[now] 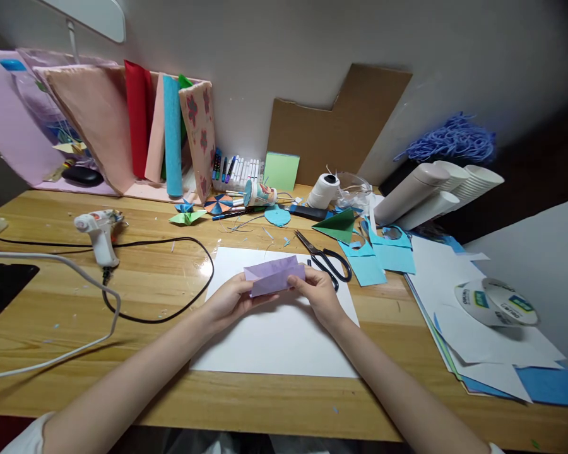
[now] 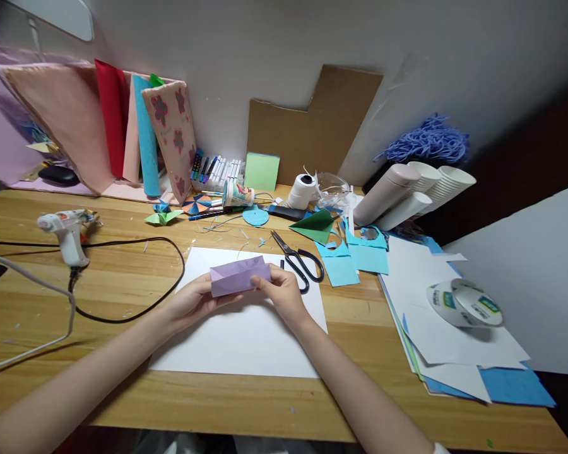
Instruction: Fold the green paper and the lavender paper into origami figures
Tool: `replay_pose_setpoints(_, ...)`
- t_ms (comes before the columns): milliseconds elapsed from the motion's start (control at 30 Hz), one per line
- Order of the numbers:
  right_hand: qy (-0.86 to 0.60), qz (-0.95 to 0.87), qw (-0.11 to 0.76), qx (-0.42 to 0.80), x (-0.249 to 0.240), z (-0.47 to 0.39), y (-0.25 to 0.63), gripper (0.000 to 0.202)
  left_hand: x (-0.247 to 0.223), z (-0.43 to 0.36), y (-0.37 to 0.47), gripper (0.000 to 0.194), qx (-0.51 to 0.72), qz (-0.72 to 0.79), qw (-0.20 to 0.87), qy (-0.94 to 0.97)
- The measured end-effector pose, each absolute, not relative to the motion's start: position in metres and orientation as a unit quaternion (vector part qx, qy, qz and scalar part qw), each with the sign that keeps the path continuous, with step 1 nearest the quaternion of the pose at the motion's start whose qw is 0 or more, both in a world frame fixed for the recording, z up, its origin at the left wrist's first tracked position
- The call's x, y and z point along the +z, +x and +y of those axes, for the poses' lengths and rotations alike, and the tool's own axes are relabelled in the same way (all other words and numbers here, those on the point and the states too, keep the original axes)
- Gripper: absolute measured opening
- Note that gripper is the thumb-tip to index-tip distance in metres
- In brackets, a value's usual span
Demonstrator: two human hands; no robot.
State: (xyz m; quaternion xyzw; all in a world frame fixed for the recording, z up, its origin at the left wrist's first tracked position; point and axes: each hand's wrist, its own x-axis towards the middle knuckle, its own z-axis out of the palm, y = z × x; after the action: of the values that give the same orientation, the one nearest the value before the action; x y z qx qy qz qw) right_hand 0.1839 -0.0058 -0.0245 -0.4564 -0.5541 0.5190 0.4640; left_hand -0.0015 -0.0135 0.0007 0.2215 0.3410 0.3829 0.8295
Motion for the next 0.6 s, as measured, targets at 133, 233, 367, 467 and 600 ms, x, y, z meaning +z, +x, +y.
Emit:
replay_pose_setpoints(133, -0.503, -0.514, 0.478, 0.504, -0.029, -0.008, 0.179, 0.031, 0.0, -0.016, -0.001, 0.039, 0.38, 0.336, 0.824, 0.252)
replay_pose_setpoints(233, -0.511, -0.507, 0.483, 0.498, -0.028, -0.01, 0.176, 0.029, -0.001, -0.017, -0.001, 0.056, 0.382, 0.326, 0.803, 0.321)
replay_pose_setpoints(367, -0.512, -0.518, 0.484, 0.485, -0.025, -0.014, 0.174, 0.028, 0.0, -0.019, 0.002, 0.048, 0.377, 0.454, 0.675, 0.442)
replay_pose_setpoints(467, -0.509, -0.51, 0.483, 0.498, -0.024, -0.017, 0.171, 0.025, 0.001, -0.02, 0.006, 0.033, 0.377, 0.503, 0.639, 0.442)
replay_pose_setpoints(600, -0.482, -0.461, 0.522, 0.532, -0.022, -0.017, 0.168, 0.035, 0.002, -0.021, 0.009, 0.031, 0.376, 0.501, 0.658, 0.418)
